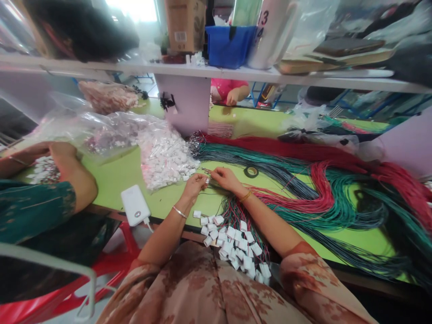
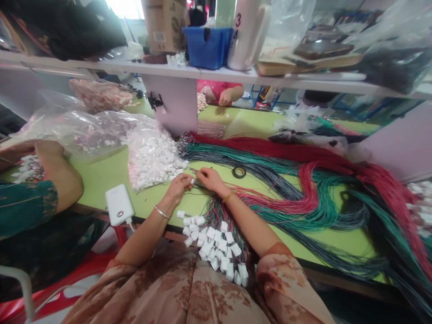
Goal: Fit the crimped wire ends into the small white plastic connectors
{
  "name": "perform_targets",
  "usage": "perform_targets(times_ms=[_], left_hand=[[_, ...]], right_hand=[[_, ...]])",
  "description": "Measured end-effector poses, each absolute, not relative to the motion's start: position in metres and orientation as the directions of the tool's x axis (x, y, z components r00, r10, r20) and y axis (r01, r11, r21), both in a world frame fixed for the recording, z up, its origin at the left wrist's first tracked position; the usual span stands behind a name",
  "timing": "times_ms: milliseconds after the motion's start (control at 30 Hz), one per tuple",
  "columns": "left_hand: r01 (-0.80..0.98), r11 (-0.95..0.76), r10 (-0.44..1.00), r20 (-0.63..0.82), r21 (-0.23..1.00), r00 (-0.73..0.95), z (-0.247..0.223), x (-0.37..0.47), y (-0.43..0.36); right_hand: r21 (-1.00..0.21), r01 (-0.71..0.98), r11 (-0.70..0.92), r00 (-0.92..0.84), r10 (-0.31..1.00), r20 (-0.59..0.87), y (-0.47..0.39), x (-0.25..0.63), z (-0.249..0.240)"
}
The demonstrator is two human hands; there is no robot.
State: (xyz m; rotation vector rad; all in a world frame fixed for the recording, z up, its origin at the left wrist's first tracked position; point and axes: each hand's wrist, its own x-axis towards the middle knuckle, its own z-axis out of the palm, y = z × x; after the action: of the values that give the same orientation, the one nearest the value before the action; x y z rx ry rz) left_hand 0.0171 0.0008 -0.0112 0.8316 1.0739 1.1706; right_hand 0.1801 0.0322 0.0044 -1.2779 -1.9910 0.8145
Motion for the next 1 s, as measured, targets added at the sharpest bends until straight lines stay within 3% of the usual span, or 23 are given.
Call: perform_targets(times_ms=[67,200,267,400,533,700,1000], left_hand=[[-0.297,0.214,0.977,-0.212,0.931,0.039,-0.012,0.015,0.002],[-0.283,0.202,0.979,-0.205,0.938,0.021,-0.011,0.014,0.003],[-0.291,0.197,0.98,-0.198,0.936,0.028,-0.009,0.014,0.002],[-0.352,0.201,0.98,-0.19,0.914,0.066,-0.004,0.016,0.0],[-0.423,0.223,0.975,-0.192,0.878,0.115,-0.003,0.018,-0.002],[-0.464,0.23,0.973,-0.191,0.855,0.131,-0.005,0.018,-0.001],[-0.465,0.238,0.971,-0.198,0.853,0.133,-0.004,0.017,0.0]], right_hand=[[-0.686,0.648,0.33,-0.276,0.942,0.193,0.048,0.181,0.007],[-0.56,0.795,0.234,-0.233,0.97,0.074,0.07,0.178,0.001],[-0.583,0.772,0.255,-0.251,0.964,0.09,0.072,0.179,-0.002],[-0.703,0.603,0.377,-0.267,0.926,0.268,0.063,0.185,0.002],[-0.845,0.408,0.346,-0.298,0.925,0.235,0.042,0.189,0.015],[-0.878,0.405,0.255,-0.295,0.945,0.139,0.024,0.187,0.018],[-0.878,0.413,0.241,-0.269,0.954,0.135,0.018,0.185,0.016]])
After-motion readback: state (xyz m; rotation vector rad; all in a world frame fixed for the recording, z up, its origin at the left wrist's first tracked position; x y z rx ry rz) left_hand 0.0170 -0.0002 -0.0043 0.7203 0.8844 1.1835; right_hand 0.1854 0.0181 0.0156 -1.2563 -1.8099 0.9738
